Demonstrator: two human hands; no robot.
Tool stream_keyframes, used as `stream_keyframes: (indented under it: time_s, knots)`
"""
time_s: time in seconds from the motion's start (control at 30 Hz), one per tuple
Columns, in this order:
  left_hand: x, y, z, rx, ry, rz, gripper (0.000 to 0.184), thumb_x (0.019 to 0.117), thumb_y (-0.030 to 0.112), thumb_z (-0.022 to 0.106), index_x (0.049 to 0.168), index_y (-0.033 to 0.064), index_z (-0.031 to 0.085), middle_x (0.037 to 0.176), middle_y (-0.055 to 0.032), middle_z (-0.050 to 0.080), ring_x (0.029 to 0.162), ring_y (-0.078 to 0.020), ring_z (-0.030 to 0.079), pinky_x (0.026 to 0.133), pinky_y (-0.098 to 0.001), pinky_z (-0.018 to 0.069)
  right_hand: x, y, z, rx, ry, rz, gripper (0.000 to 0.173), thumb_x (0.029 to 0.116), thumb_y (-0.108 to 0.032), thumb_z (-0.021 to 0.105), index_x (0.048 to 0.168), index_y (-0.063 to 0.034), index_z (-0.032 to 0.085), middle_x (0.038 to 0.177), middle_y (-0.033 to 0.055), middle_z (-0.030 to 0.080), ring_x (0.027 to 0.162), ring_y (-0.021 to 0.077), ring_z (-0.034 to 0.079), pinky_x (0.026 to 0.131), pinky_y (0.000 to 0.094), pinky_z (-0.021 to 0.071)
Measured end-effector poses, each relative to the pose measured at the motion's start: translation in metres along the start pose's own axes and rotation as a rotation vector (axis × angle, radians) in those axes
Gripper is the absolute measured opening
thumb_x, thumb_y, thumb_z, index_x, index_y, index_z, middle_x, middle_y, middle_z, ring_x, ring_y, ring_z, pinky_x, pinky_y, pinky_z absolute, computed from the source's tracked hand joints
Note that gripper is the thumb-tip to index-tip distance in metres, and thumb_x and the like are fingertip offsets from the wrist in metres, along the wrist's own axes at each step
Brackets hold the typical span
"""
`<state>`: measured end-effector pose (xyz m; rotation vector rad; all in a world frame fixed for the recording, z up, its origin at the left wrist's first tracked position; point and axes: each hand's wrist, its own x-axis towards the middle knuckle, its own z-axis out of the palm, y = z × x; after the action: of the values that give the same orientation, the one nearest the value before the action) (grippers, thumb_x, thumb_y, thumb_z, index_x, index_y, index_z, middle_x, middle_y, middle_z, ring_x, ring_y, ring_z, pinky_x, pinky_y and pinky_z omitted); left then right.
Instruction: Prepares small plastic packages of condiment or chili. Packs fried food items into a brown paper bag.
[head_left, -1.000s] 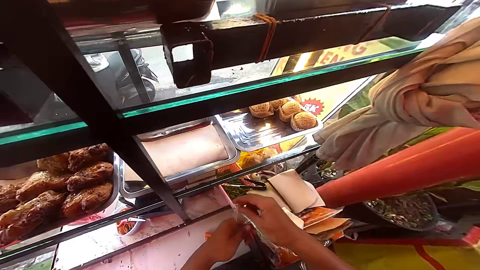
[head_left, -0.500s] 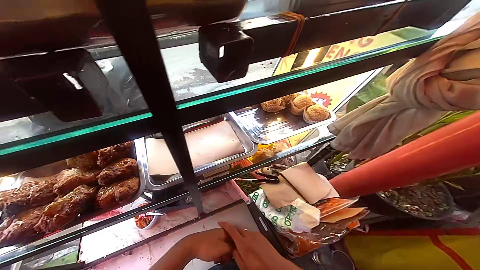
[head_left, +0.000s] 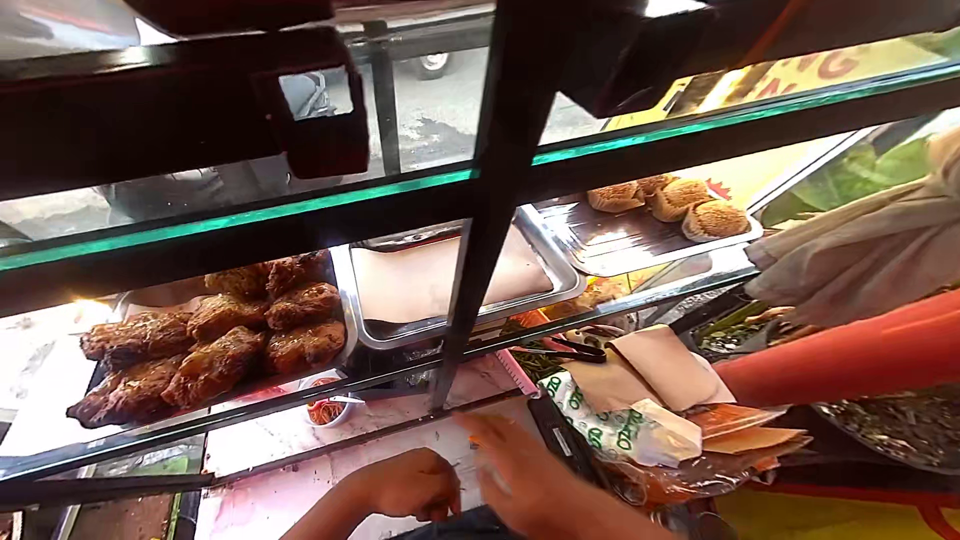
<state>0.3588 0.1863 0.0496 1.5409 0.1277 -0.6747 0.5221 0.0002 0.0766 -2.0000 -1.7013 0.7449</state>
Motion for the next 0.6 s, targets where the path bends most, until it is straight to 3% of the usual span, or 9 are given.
stream_keyframes:
  time_s: [0.07, 0.13, 0.17, 0.23, 0.3, 0.4, 0.43, 0.53, 0.6]
  knots:
    - [-0.001, 0.002, 0.002, 0.083, 0.029, 0.018, 0.043, 0.1089, 0.028, 0.031, 0.097, 0.0055, 0.066, 0.076, -0.0006, 0.062, 0.061, -0.0093, 0.057, 0.058, -0.0295, 0.0497, 0.011, -0.016, 0.033, 0.139, -0.03, -0.032, 0.059, 0.1013, -0.022, 0.047, 0.158, -0.0109, 0.036, 0.124, 0.0131, 0.068, 0.11, 0.028, 0.068, 0.093, 0.0527, 0.0566]
    - [-0.009, -0.004, 0.002, 0.27, 0.067, 0.008, 0.046, 0.1098, 0.031, 0.032, 0.104, 0.0022, 0.067, 0.087, -0.0087, 0.067, 0.077, -0.0195, 0.064, 0.074, -0.0434, 0.0541, 0.012, -0.016, 0.049, 0.113, -0.066, 0.021, 0.045, 0.1039, -0.028, 0.042, 0.145, -0.0106, 0.05, 0.094, 0.0118, 0.071, 0.083, 0.0303, 0.072, 0.072, 0.0553, 0.0577]
    - [-0.012, -0.008, 0.006, 0.371, 0.097, -0.001, 0.047, 0.1103, 0.033, 0.032, 0.108, 0.001, 0.066, 0.092, -0.0137, 0.068, 0.086, -0.0271, 0.067, 0.082, -0.0526, 0.0534, 0.013, -0.016, 0.049, 0.062, -0.118, 0.059, 0.04, 0.1046, -0.031, 0.04, 0.135, -0.0108, 0.056, 0.087, 0.0111, 0.071, 0.08, 0.0315, 0.072, 0.069, 0.0561, 0.0567]
    - [-0.012, -0.018, 0.025, 0.577, 0.196, -0.05, 0.045, 0.11, 0.035, 0.034, 0.116, 0.0019, 0.064, 0.096, -0.0192, 0.07, 0.095, -0.0377, 0.069, 0.084, -0.0631, 0.0528, 0.015, -0.015, 0.046, 0.037, -0.289, 0.161, 0.037, 0.1051, -0.035, 0.038, 0.118, -0.0088, 0.061, 0.086, 0.0133, 0.07, 0.085, 0.0339, 0.072, 0.073, 0.0587, 0.0553]
    - [-0.007, -0.037, 0.041, 0.775, 0.396, -0.018, 0.043, 0.1093, 0.038, 0.034, 0.11, 0.0057, 0.062, 0.094, -0.0152, 0.069, 0.095, -0.0348, 0.07, 0.079, -0.0566, 0.056, 0.022, -0.005, 0.043, 0.251, -0.45, 0.281, 0.041, 0.107, -0.038, 0.04, 0.11, -0.007, 0.066, 0.09, 0.0122, 0.068, 0.086, 0.0281, 0.067, 0.078, 0.0537, 0.0534]
    - [0.002, -0.067, 0.045, 0.987, 0.731, 0.182, 0.032, 0.1081, 0.03, 0.041, 0.101, 0.0082, 0.063, 0.091, -0.0099, 0.067, 0.09, -0.0275, 0.069, 0.075, -0.0422, 0.0579, 0.03, 0.013, 0.047, 0.667, -0.514, 0.337, 0.035, 0.1072, -0.04, 0.051, 0.11, -0.0086, 0.064, 0.084, 0.0017, 0.06, 0.065, 0.0104, 0.05, 0.06, 0.0304, 0.043]
    - [0.005, -0.073, 0.045, 1.034, 0.796, 0.219, 0.029, 0.1073, 0.028, 0.043, 0.099, 0.0095, 0.063, 0.09, -0.0084, 0.066, 0.088, -0.0257, 0.068, 0.074, -0.0394, 0.0578, 0.031, 0.016, 0.05, 0.73, -0.516, 0.34, 0.032, 0.1065, -0.04, 0.053, 0.112, -0.0097, 0.063, 0.084, 0.0001, 0.059, 0.063, 0.0081, 0.049, 0.058, 0.0273, 0.041]
    - [0.01, -0.085, 0.043, 1.079, 0.862, 0.231, 0.027, 0.1073, 0.03, 0.043, 0.101, 0.0121, 0.063, 0.092, -0.0068, 0.063, 0.09, -0.0249, 0.065, 0.075, -0.0376, 0.0569, 0.037, 0.023, 0.053, 0.703, -0.508, 0.304, 0.031, 0.1056, -0.039, 0.055, 0.11, -0.0096, 0.064, 0.084, 0.0003, 0.062, 0.066, 0.0086, 0.053, 0.061, 0.028, 0.0446]
    - [0.014, -0.09, 0.045, 1.065, 0.909, 0.172, 0.026, 0.1069, 0.031, 0.045, 0.11, 0.0136, 0.063, 0.097, -0.0075, 0.063, 0.094, -0.0258, 0.064, 0.076, -0.0382, 0.0566, 0.04, 0.028, 0.052, 0.718, -0.456, 0.312, 0.029, 0.106, -0.038, 0.054, 0.105, -0.0106, 0.065, 0.076, -0.0014, 0.058, 0.059, 0.0079, 0.049, 0.055, 0.0267, 0.0411]
